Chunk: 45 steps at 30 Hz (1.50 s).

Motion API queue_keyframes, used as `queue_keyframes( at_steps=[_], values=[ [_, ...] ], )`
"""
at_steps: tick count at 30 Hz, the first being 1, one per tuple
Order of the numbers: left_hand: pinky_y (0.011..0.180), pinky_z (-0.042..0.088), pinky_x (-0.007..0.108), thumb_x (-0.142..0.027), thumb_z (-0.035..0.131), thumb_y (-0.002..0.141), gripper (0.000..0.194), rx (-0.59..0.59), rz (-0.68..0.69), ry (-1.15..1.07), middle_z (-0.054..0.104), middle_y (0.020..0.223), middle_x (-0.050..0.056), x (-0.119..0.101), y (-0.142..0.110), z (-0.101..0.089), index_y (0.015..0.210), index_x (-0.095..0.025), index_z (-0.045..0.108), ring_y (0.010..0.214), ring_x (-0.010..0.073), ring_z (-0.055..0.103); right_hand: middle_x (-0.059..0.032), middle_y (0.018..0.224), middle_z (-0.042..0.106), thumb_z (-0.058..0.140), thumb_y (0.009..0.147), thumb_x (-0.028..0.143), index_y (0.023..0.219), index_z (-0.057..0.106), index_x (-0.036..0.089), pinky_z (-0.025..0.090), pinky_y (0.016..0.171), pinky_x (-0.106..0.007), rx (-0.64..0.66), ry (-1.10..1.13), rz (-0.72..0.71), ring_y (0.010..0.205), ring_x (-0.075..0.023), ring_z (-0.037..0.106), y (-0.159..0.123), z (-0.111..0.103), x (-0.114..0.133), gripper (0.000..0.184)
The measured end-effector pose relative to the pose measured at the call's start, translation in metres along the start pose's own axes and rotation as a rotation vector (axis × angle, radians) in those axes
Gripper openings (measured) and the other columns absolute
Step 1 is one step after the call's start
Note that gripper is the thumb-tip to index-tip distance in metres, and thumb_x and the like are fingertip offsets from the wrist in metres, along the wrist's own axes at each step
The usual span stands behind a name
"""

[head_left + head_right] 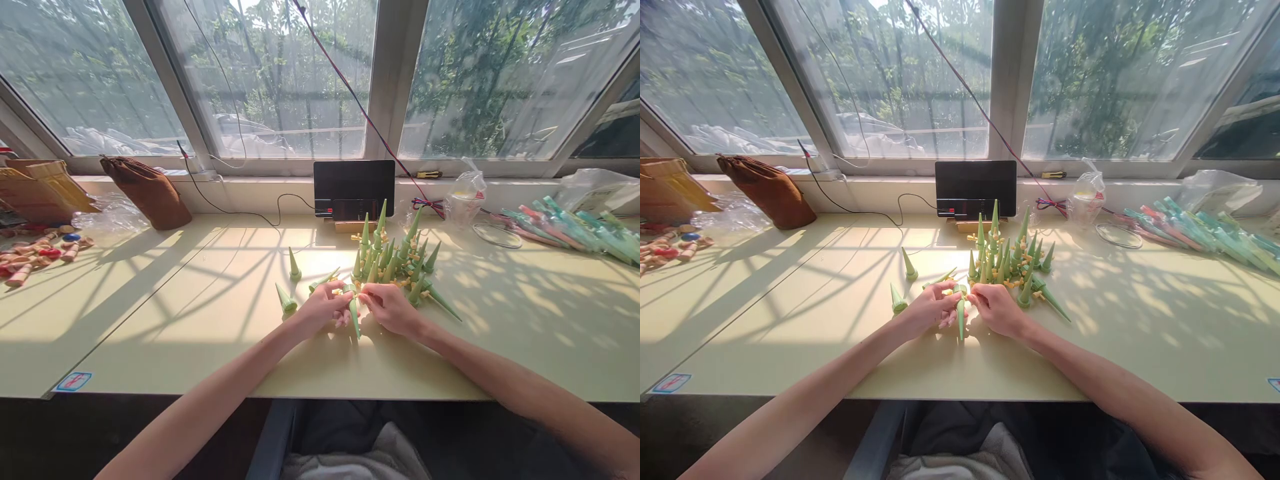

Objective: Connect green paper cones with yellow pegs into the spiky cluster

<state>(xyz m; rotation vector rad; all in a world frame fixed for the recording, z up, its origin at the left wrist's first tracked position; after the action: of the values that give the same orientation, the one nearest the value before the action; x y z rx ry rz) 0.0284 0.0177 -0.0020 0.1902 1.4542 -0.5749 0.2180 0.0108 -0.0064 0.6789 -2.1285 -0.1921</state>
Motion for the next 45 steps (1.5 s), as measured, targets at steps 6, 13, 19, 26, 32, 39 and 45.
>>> queue_keyframes(
  at_steps=[6, 13, 19, 26, 32, 39, 45],
  values=[
    [0.044, 0.038, 0.020, -0.045, 0.073, 0.080, 0.057, 0.010, 0.011, -0.007, 0.067, 0.063, 0.002, -0.002, 0.000, 0.001, 0.118, -0.014, 0.044, 0.040, 0.0074, 0.051, 0.0036, 0.058, 0.033, 0.041, 0.096, 0.034, 0.062, 0.028, 0.020, 0.022, 0.056, -0.027, -0.028, -0.037, -0.053, 0.056, -0.0116, 0.027, 0.000, 0.002, -0.003, 0.039],
    [0.044, 0.041, 0.022, -0.049, 0.069, 0.082, 0.046, 0.013, 0.107, 0.118, 0.059, 0.051, -0.004, -0.006, -0.004, 0.002, 0.106, -0.016, 0.048, 0.040, 0.0109, 0.053, 0.0041, 0.057, 0.029, 0.042, 0.095, 0.037, 0.062, 0.029, 0.020, 0.021, 0.054, -0.027, -0.020, -0.004, -0.003, 0.054, -0.0114, 0.026, -0.001, 0.003, -0.002, 0.040],
    [0.041, 0.042, 0.021, -0.051, 0.066, 0.083, 0.042, 0.022, 0.196, 0.215, 0.060, 0.049, -0.003, -0.008, -0.004, 0.004, 0.102, -0.016, 0.051, 0.039, 0.0126, 0.056, 0.0045, 0.053, 0.032, 0.045, 0.094, 0.039, 0.059, 0.033, 0.020, 0.022, 0.052, -0.026, -0.001, 0.078, 0.063, 0.051, -0.0104, 0.030, -0.001, 0.002, 0.002, 0.041],
    [0.036, 0.042, 0.021, -0.051, 0.063, 0.086, 0.037, 0.015, 0.342, 0.327, 0.058, 0.049, -0.003, -0.006, -0.003, 0.004, 0.096, -0.017, 0.050, 0.038, 0.0137, 0.057, 0.0068, 0.049, 0.037, 0.055, 0.087, 0.055, 0.061, 0.044, 0.020, 0.022, 0.037, -0.022, 0.184, 0.606, 0.452, 0.036, -0.0068, 0.032, -0.002, 0.004, 0.003, 0.044],
    [0.037, 0.043, 0.021, -0.048, 0.062, 0.087, 0.034, 0.016, 0.360, 0.360, 0.061, 0.051, -0.002, -0.005, -0.002, 0.002, 0.096, -0.017, 0.051, 0.037, 0.0120, 0.055, 0.0091, 0.052, 0.038, 0.072, 0.077, 0.051, 0.070, 0.047, 0.018, 0.016, 0.038, -0.018, 0.288, 0.998, 0.632, 0.040, -0.0028, 0.026, -0.001, 0.005, 0.000, 0.041],
    [0.037, 0.042, 0.021, -0.049, 0.062, 0.087, 0.035, 0.030, 0.352, 0.339, 0.062, 0.053, -0.001, -0.004, -0.001, 0.000, 0.096, -0.017, 0.052, 0.038, 0.0125, 0.056, 0.0085, 0.054, 0.038, 0.070, 0.080, 0.052, 0.069, 0.046, 0.018, 0.016, 0.038, -0.017, 0.286, 1.032, 0.597, 0.040, -0.0022, 0.028, -0.002, 0.009, -0.002, 0.044],
    [0.035, 0.042, 0.020, -0.049, 0.063, 0.087, 0.036, 0.033, 0.340, 0.333, 0.057, 0.048, -0.003, -0.004, 0.000, -0.001, 0.097, -0.017, 0.051, 0.038, 0.0133, 0.056, 0.0074, 0.055, 0.039, 0.067, 0.081, 0.055, 0.067, 0.046, 0.018, 0.018, 0.037, -0.018, 0.257, 0.935, 0.532, 0.041, -0.0032, 0.031, -0.003, 0.010, 0.002, 0.045]
  ],
)
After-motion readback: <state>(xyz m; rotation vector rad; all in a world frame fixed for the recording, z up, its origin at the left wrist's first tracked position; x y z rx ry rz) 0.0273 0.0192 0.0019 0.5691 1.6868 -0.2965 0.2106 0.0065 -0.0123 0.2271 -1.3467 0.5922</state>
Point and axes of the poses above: each hand's wrist, its own y-axis towards the middle knuckle, its own z-axis out of the palm, x = y × z, the point moved 1 cm from there along y, towards the middle knuckle
